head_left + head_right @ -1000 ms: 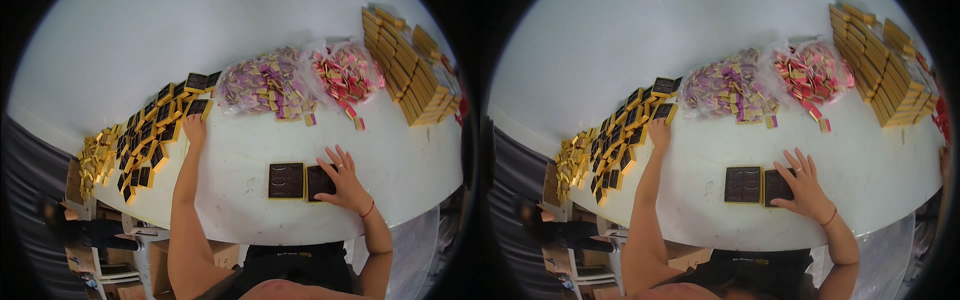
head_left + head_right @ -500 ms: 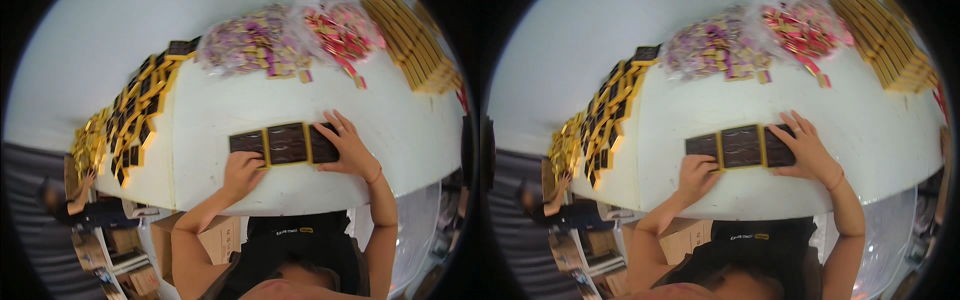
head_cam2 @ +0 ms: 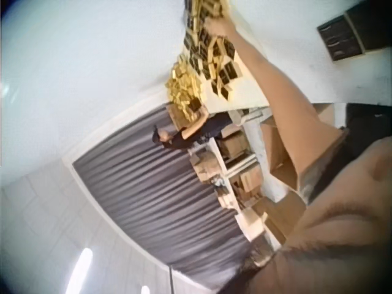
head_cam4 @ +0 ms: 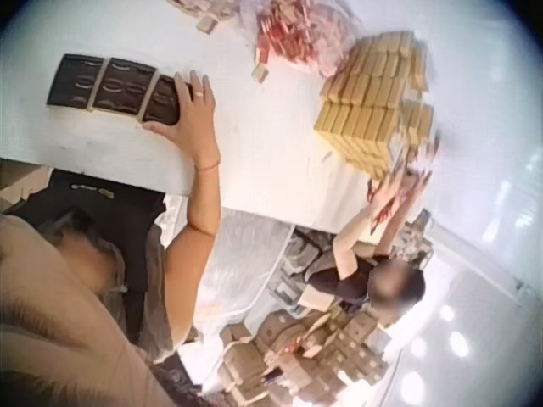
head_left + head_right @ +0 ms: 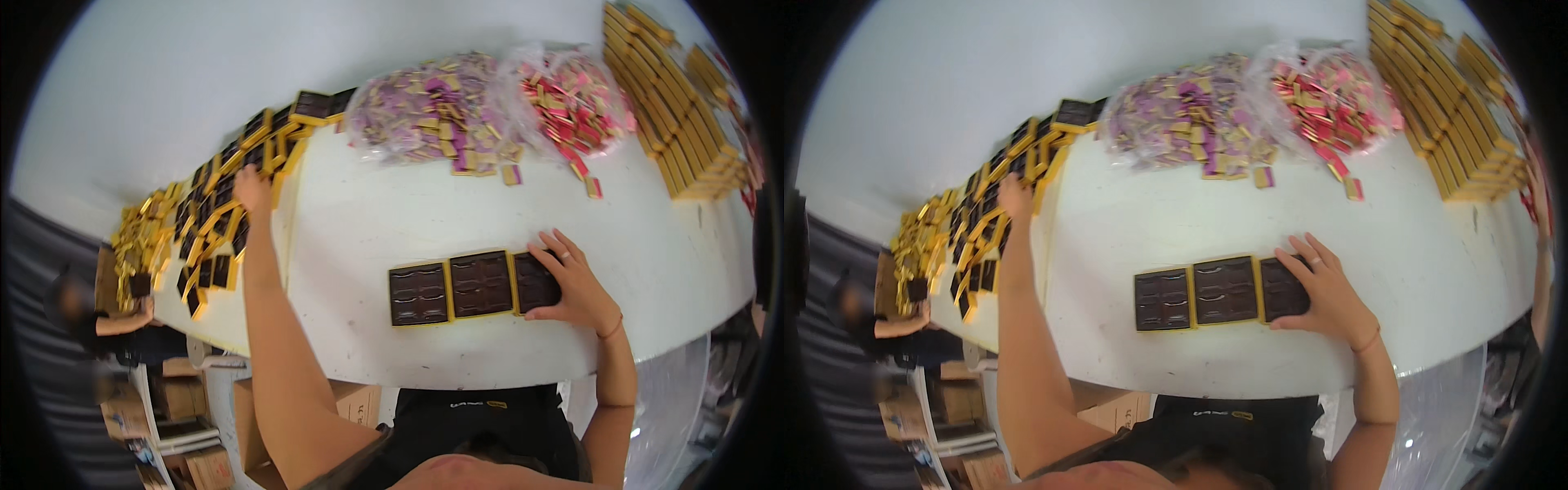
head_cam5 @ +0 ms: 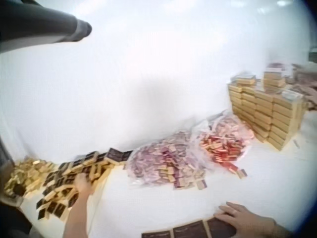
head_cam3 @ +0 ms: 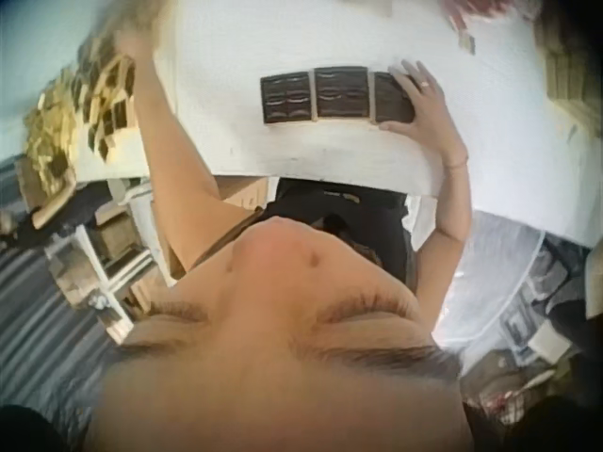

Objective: The person assembles eyeshadow palettes by placing small colored pans into black trays, then covers them with clear plastic lids. The person stacks the completed palettes on the table.

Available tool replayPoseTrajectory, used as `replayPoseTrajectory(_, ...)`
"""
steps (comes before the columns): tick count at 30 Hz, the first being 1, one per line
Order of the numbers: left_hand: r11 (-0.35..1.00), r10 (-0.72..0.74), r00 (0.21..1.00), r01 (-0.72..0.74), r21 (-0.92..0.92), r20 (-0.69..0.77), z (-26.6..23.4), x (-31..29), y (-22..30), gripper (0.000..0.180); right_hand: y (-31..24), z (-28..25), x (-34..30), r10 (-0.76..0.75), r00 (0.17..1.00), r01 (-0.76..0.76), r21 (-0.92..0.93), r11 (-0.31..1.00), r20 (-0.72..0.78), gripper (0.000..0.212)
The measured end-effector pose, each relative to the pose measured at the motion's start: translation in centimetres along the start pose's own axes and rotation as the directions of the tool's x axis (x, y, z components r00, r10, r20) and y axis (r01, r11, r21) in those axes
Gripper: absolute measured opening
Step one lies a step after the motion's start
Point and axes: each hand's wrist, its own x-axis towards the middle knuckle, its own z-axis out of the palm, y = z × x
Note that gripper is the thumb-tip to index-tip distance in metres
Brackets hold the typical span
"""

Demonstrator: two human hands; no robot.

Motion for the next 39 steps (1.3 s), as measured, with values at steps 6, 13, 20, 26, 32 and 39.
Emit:
replayPoseTrajectory(6, 0.861, 0.443, 0.853, -0.491, -0.135, -0.277, -7.2, -7.1, 3.5, 0.028, 0.0, 0.1, 0.3, -0.022, 1.000, 0.022, -0.002, 1.000, -0.001, 0.099)
replayPoseTrajectory(13, 0.695, 0.570, 0.816, -0.543, -0.470, -0.100, -15.7, -23.1, 4.9, 0.030, -0.2, 0.6, 0.2, -0.006, 1.000, 0.005, -0.019, 1.000, -0.008, 0.098)
replayPoseTrajectory(20, 0.662, 0.427, 0.870, -0.116, -0.741, 0.245, -22.4, -27.2, 4.0, 0.052, 0.7, 1.7, 0.1, -0.034, 0.999, 0.033, -0.021, 0.999, -0.018, 0.105)
replayPoseTrajectory(26, 0.829, 0.410, 0.743, -0.061, -0.557, 0.529, -25.2, -28.0, 6.8, 0.098, -0.8, 1.7, 0.2, -0.048, 0.998, 0.047, -0.038, 0.998, -0.034, 0.105)
replayPoseTrajectory(32, 0.895, 0.266, 0.814, -0.009, -0.446, 0.517, -23.5, -28.0, 4.6, 0.081, -1.0, 1.8, 0.3, -0.041, 0.999, 0.039, -0.096, 0.995, -0.023, 0.102)
replayPoseTrajectory(39, 0.595, 0.451, 0.764, 0.127, -0.793, 0.461, -23.2, -27.1, 4.0, 0.081, -1.2, 1.8, 0.2, -0.026, 1.000, 0.026, -0.054, 0.998, -0.007, 0.100)
